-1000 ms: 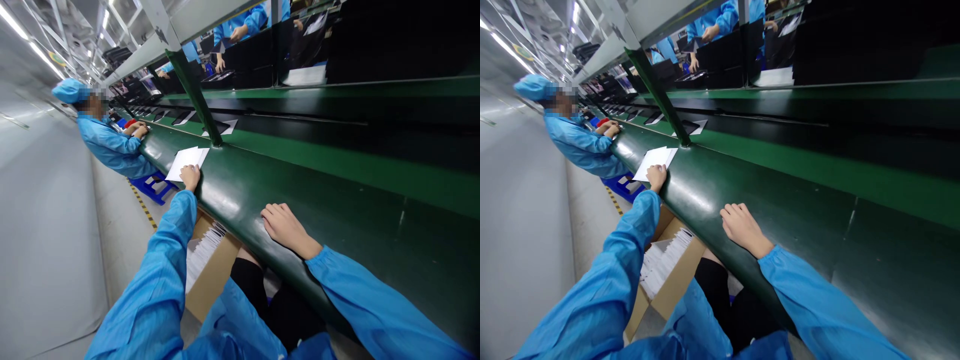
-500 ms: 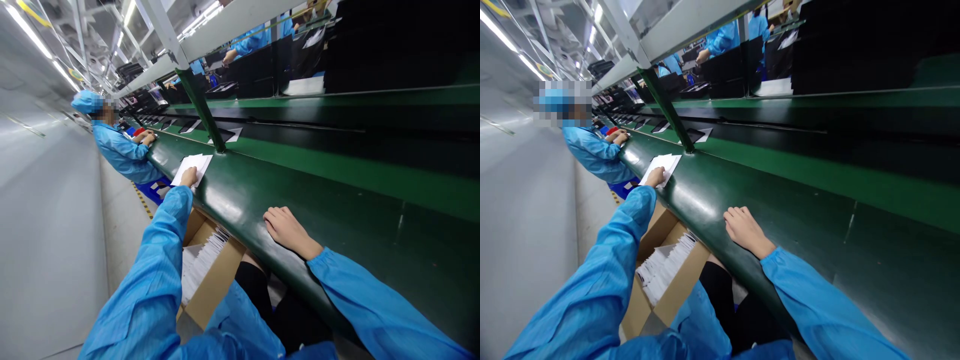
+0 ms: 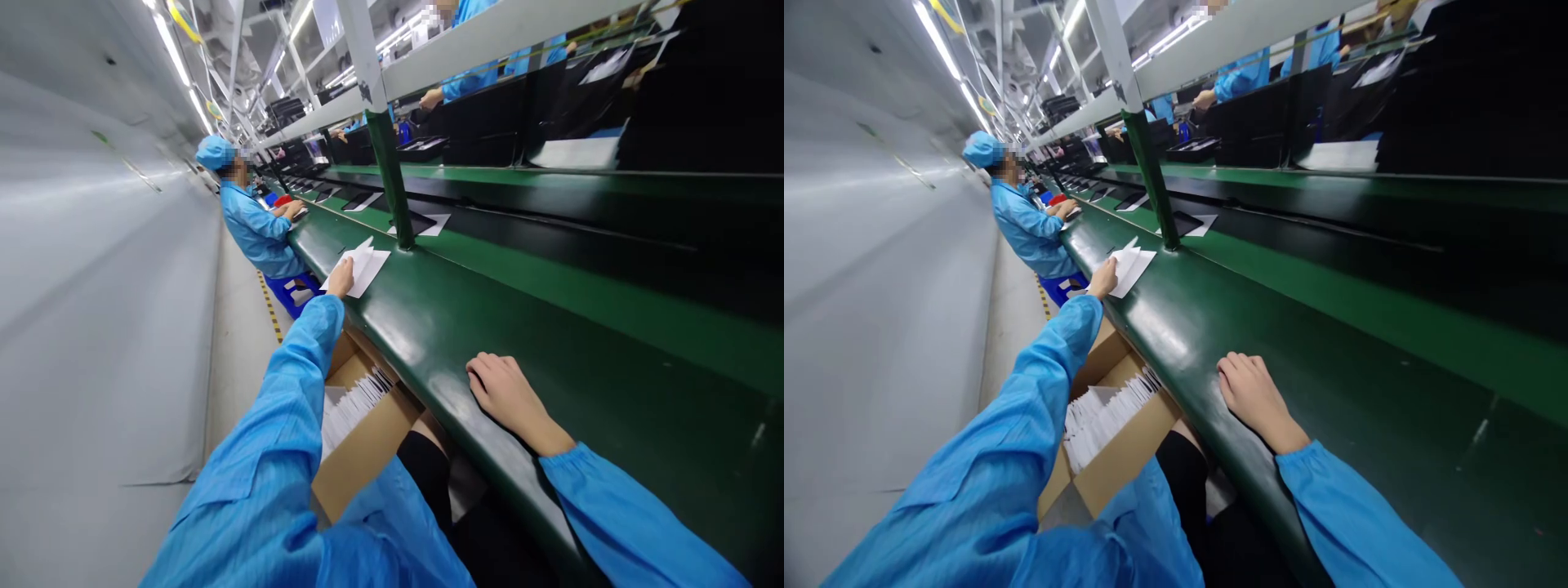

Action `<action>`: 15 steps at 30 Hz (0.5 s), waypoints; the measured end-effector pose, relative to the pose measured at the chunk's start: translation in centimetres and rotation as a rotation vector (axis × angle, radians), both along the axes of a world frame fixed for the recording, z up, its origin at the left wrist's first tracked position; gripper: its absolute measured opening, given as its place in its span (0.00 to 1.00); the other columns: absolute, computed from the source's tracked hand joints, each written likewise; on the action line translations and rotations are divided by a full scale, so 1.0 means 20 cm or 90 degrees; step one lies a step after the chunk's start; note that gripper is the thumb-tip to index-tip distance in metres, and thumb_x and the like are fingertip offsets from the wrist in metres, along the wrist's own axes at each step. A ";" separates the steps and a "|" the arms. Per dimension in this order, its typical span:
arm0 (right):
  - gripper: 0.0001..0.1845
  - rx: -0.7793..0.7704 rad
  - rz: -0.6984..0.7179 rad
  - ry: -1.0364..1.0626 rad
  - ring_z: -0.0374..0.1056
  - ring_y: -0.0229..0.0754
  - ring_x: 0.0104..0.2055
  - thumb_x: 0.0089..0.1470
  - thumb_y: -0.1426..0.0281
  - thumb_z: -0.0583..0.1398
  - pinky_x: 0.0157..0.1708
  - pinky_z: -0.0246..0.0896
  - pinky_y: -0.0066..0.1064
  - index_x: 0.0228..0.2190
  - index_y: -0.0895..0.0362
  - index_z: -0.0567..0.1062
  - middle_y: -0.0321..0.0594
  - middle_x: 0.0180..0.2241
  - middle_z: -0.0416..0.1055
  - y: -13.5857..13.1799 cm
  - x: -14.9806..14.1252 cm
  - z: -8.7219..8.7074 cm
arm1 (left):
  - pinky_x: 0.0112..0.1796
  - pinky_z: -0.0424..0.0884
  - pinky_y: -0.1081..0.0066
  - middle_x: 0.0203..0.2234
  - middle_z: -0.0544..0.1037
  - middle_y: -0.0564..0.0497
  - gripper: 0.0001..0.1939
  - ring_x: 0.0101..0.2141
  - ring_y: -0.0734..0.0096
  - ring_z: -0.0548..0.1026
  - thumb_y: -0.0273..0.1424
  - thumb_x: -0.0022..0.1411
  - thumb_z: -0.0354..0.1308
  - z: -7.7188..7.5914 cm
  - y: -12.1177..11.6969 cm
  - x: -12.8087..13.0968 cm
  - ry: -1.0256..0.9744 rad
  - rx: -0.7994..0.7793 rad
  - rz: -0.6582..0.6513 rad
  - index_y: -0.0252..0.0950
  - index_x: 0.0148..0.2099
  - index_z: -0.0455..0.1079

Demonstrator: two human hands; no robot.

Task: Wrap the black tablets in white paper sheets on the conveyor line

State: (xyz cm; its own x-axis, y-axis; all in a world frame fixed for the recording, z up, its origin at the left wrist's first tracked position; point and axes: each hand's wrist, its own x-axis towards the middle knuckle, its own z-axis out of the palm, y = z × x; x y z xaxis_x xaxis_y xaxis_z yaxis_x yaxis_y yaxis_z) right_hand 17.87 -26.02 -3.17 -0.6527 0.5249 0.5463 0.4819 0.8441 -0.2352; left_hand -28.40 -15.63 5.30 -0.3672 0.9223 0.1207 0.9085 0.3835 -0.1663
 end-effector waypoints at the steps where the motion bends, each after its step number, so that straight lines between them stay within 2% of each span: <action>1: 0.12 -0.003 -0.001 -0.001 0.65 0.45 0.36 0.69 0.75 0.52 0.41 0.50 0.37 0.34 0.55 0.71 0.40 0.32 0.71 0.00 0.00 0.00 | 0.56 0.74 0.59 0.62 0.69 0.34 0.29 0.58 0.54 0.75 0.19 0.69 0.44 0.01 -0.01 0.00 0.007 0.013 -0.005 0.35 0.70 0.58; 4: 0.12 -0.013 -0.002 -0.004 0.66 0.45 0.36 0.69 0.75 0.52 0.41 0.51 0.37 0.34 0.55 0.71 0.40 0.32 0.71 0.00 0.00 0.00 | 0.55 0.75 0.56 0.65 0.65 0.34 0.32 0.60 0.53 0.73 0.18 0.69 0.43 0.05 -0.01 0.00 0.036 0.016 -0.022 0.37 0.73 0.55; 8: 0.11 -0.030 -0.002 -0.009 0.66 0.44 0.36 0.69 0.75 0.52 0.41 0.51 0.38 0.34 0.56 0.71 0.40 0.33 0.72 0.00 0.00 0.01 | 0.59 0.73 0.56 0.62 0.70 0.34 0.25 0.64 0.50 0.69 0.24 0.69 0.49 0.02 0.02 0.01 0.031 -0.060 -0.024 0.36 0.65 0.69; 10: 0.11 -0.037 -0.004 -0.013 0.66 0.44 0.36 0.68 0.75 0.52 0.41 0.51 0.38 0.34 0.56 0.71 0.40 0.33 0.72 -0.01 0.00 0.01 | 0.59 0.72 0.58 0.59 0.75 0.33 0.21 0.62 0.48 0.71 0.29 0.69 0.53 -0.01 0.06 0.02 0.016 -0.086 -0.014 0.33 0.61 0.74; 12: 0.11 -0.043 -0.005 -0.016 0.66 0.44 0.36 0.68 0.76 0.52 0.41 0.51 0.38 0.34 0.55 0.71 0.41 0.33 0.72 -0.01 0.00 0.02 | 0.58 0.72 0.61 0.55 0.78 0.31 0.21 0.58 0.48 0.75 0.32 0.67 0.57 -0.04 0.09 0.02 0.002 -0.107 0.004 0.29 0.58 0.76; 15: 0.11 -0.048 -0.006 -0.022 0.66 0.44 0.35 0.68 0.76 0.52 0.41 0.50 0.38 0.34 0.55 0.72 0.41 0.33 0.73 -0.01 0.00 0.02 | 0.55 0.72 0.64 0.52 0.80 0.29 0.22 0.55 0.47 0.78 0.32 0.62 0.64 -0.06 0.15 0.02 -0.016 -0.125 0.016 0.26 0.56 0.78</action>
State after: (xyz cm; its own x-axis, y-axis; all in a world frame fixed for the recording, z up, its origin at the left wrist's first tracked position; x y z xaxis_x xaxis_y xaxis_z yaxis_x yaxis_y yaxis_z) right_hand 17.93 -26.22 -2.74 -0.6651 0.5701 0.4823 0.4983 0.8199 -0.2819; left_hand -28.09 -12.71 4.18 -0.3911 0.9176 -0.0707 0.9039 0.3685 -0.2173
